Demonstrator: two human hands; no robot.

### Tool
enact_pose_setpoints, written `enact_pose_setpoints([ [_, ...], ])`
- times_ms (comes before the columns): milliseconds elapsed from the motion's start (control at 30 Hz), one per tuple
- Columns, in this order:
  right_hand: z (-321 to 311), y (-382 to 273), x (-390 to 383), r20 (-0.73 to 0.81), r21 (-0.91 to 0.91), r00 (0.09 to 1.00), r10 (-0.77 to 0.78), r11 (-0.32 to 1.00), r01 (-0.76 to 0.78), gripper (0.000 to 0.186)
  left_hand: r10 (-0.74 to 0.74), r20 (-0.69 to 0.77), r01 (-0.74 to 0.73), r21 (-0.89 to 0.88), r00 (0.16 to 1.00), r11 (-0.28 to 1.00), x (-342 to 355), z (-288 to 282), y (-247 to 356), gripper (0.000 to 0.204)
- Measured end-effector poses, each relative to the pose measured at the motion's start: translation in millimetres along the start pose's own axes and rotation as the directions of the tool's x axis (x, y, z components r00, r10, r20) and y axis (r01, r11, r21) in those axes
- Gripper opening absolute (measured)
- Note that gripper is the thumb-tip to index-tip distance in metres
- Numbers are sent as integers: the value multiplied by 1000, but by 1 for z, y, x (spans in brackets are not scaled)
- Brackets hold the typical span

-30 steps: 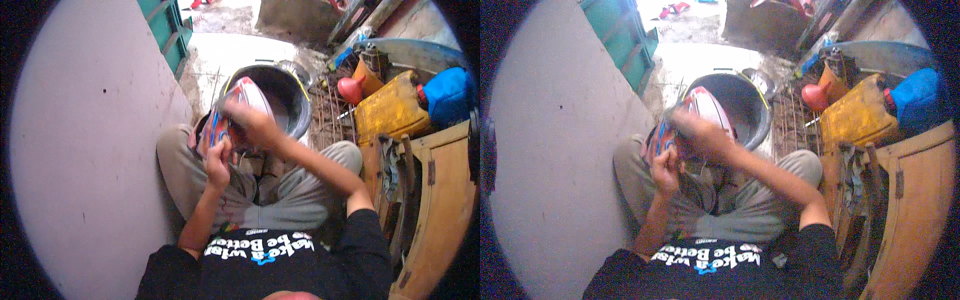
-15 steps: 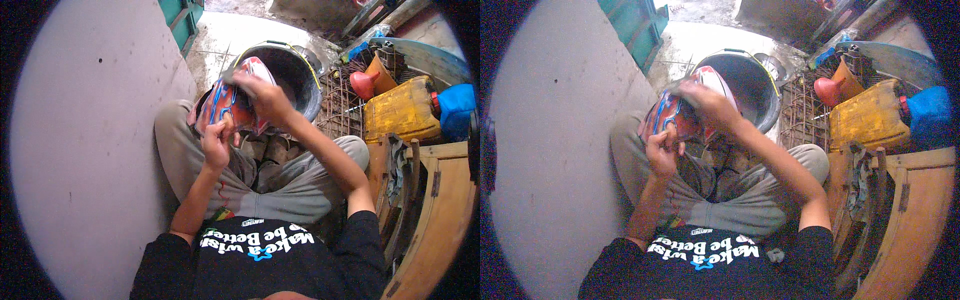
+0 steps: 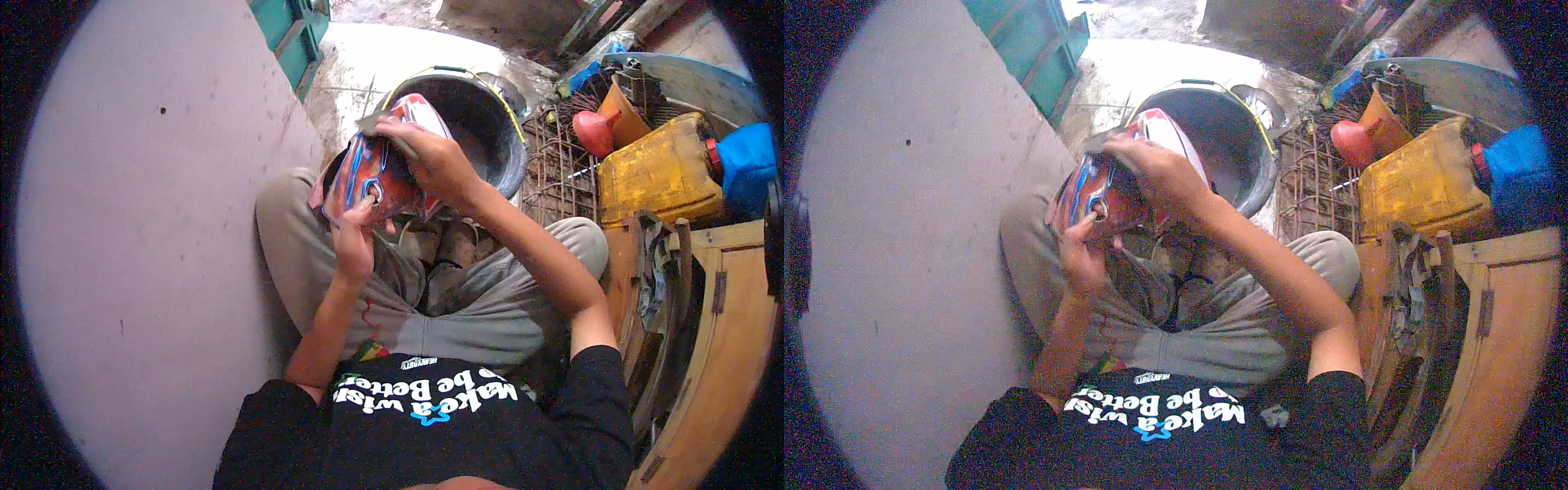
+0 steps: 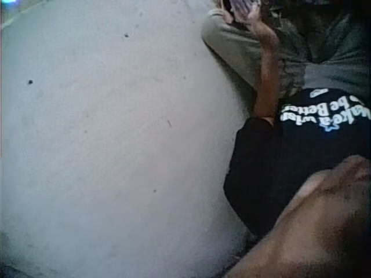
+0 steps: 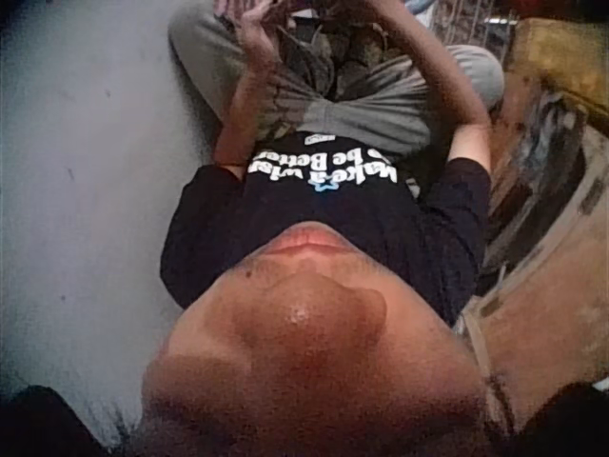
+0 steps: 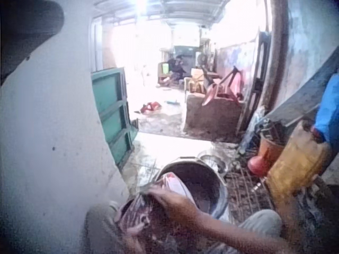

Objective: The person sands a motorcycle fairing by hand using a small piece of sandpaper, dipping it into a bucket of water and rubbing the surface repeatedly.

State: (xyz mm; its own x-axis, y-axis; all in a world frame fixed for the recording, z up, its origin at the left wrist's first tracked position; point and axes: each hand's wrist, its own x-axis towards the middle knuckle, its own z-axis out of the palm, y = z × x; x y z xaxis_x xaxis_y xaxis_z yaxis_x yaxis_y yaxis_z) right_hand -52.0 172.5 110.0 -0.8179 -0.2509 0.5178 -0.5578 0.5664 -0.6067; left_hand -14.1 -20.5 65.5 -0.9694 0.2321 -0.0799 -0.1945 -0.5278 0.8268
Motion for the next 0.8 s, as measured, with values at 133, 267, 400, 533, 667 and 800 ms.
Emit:
enact_pose_setpoints([
  [133, 13, -15, -12, 67, -26, 958, -278, 960, 280, 51, 173, 81, -179, 71, 981, 981, 4, 0, -6, 57],
  [267, -14, 15, -12, 9, -105, 1000, -19, 994, 20, 57, 51, 111, -53, 13, 993, 999, 6, 17, 9, 55],
  [400, 9, -17, -11, 135, -56, 949, -285, 954, 294, 64, 96, 86, -98, 22, 992, 995, 5, 1, 6, 56],
  [533, -13, 13, -4, 46, -66, 997, -57, 996, 60, 44, 81, 158, -119, 244, 984, 963, 7, 31, 19, 55],
  [667, -1, -4, -4, -4, -52, 974, -228, 972, 227, 45, 250, 182, -304, 409, 951, 860, 19, 19, 9, 59],
  [800, -21, 21, -9, 4, -25, 1000, 10, 1000, -10, 48, 48, 178, -111, 368, 983, 923, 28, 45, 13, 54],
])
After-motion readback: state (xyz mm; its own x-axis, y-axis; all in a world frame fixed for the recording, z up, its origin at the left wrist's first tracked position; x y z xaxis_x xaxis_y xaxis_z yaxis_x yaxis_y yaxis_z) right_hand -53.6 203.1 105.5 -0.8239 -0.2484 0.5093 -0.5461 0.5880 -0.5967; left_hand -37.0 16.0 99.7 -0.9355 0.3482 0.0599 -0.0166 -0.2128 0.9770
